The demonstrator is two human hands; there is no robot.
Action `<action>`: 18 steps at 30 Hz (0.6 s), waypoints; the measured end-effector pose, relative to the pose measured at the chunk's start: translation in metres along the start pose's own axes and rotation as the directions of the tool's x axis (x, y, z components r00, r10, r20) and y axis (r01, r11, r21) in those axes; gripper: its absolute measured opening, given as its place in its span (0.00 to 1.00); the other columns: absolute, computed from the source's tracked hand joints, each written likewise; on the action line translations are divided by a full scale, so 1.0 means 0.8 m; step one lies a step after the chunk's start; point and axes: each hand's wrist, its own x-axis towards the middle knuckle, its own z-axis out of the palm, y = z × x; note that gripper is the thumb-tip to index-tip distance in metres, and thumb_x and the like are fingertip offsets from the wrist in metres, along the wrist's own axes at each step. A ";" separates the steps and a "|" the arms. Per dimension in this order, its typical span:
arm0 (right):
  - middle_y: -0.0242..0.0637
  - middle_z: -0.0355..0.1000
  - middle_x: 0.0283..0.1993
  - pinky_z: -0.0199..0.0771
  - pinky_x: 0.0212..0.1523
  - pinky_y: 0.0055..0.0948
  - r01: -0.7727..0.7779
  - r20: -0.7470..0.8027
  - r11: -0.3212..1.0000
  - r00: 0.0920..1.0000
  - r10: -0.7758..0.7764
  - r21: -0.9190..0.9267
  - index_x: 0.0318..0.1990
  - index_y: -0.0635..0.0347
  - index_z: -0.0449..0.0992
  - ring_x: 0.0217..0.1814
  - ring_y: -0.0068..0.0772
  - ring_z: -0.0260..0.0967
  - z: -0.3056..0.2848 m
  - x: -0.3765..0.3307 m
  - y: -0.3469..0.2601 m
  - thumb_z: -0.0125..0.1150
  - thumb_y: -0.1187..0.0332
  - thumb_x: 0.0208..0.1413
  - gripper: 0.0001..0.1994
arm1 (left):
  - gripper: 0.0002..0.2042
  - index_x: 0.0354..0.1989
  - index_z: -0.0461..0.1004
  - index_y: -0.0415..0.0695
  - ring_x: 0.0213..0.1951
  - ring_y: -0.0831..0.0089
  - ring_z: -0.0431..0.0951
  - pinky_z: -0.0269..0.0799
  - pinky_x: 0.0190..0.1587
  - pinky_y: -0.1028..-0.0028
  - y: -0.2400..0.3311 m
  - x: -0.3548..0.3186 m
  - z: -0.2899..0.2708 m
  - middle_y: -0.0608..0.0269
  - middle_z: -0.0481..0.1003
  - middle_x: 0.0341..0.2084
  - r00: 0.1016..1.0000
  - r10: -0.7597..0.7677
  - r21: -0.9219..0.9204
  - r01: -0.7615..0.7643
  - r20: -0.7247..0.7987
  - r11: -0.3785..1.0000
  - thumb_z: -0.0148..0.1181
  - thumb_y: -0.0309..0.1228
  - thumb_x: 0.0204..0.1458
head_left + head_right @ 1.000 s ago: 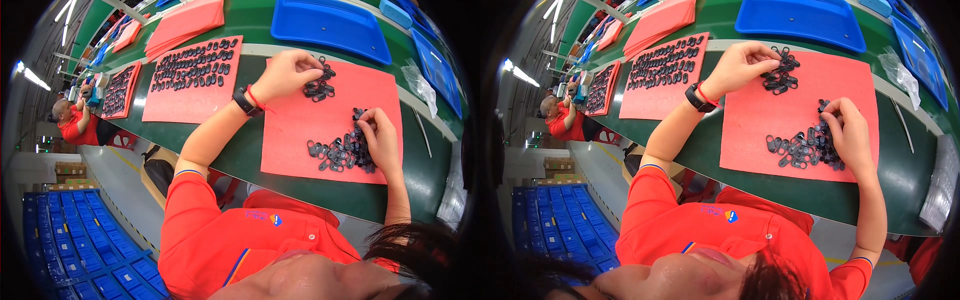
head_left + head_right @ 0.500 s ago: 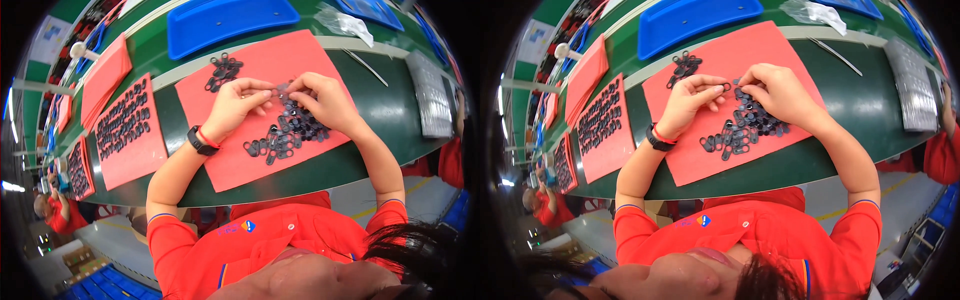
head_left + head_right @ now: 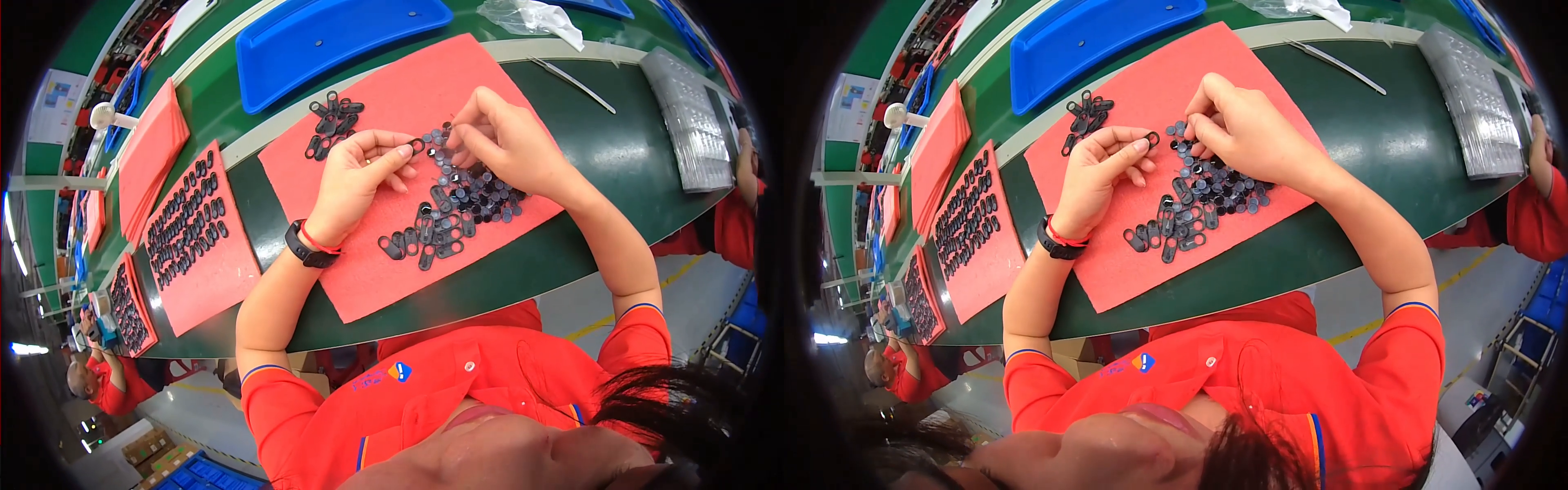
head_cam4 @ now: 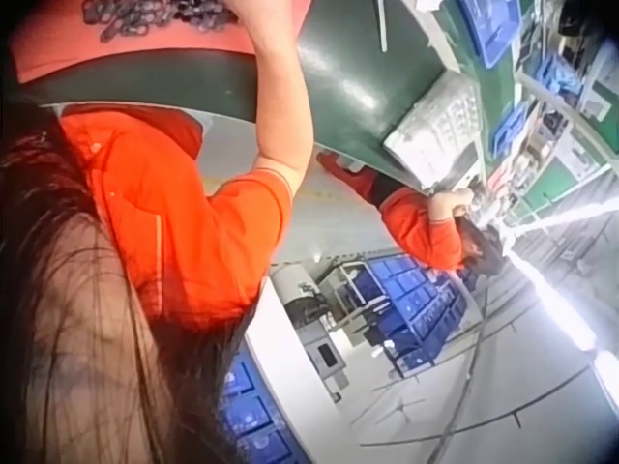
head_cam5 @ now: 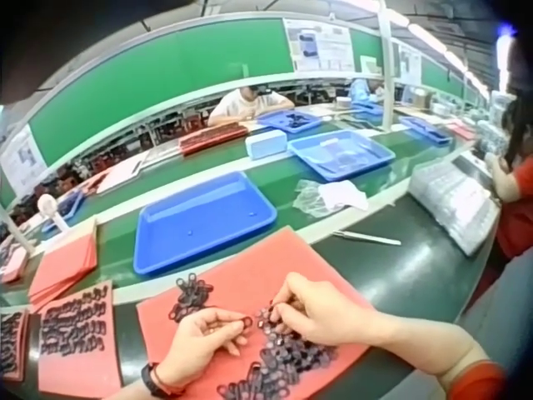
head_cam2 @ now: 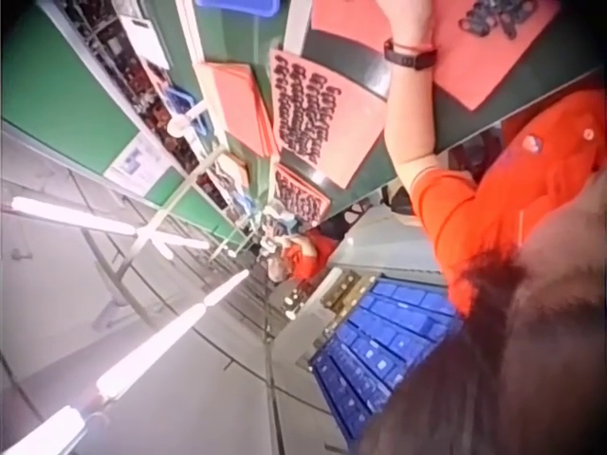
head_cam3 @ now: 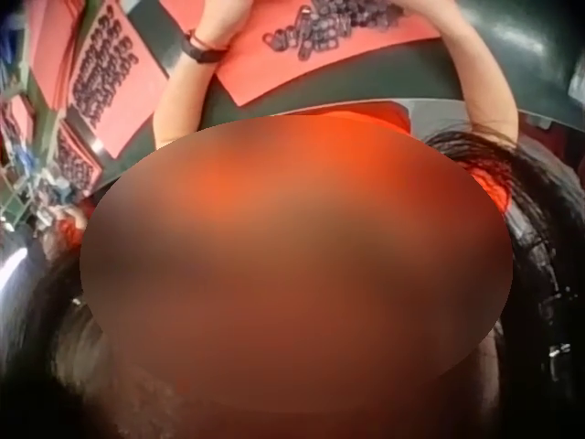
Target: The person sorts and assembles small black components by hand on a red work mat.
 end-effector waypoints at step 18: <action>0.26 0.71 0.29 0.63 0.26 0.13 0.076 -0.113 0.987 0.992 -0.060 0.141 0.38 0.63 0.75 0.27 0.11 0.64 -0.012 0.000 -0.009 0.58 0.74 0.52 0.06 | 0.11 0.41 0.73 0.32 0.27 0.81 0.75 0.70 0.27 0.84 0.004 -0.001 0.013 0.58 0.76 0.28 1.000 0.028 0.031 -0.027 -0.015 0.999 0.58 0.25 0.51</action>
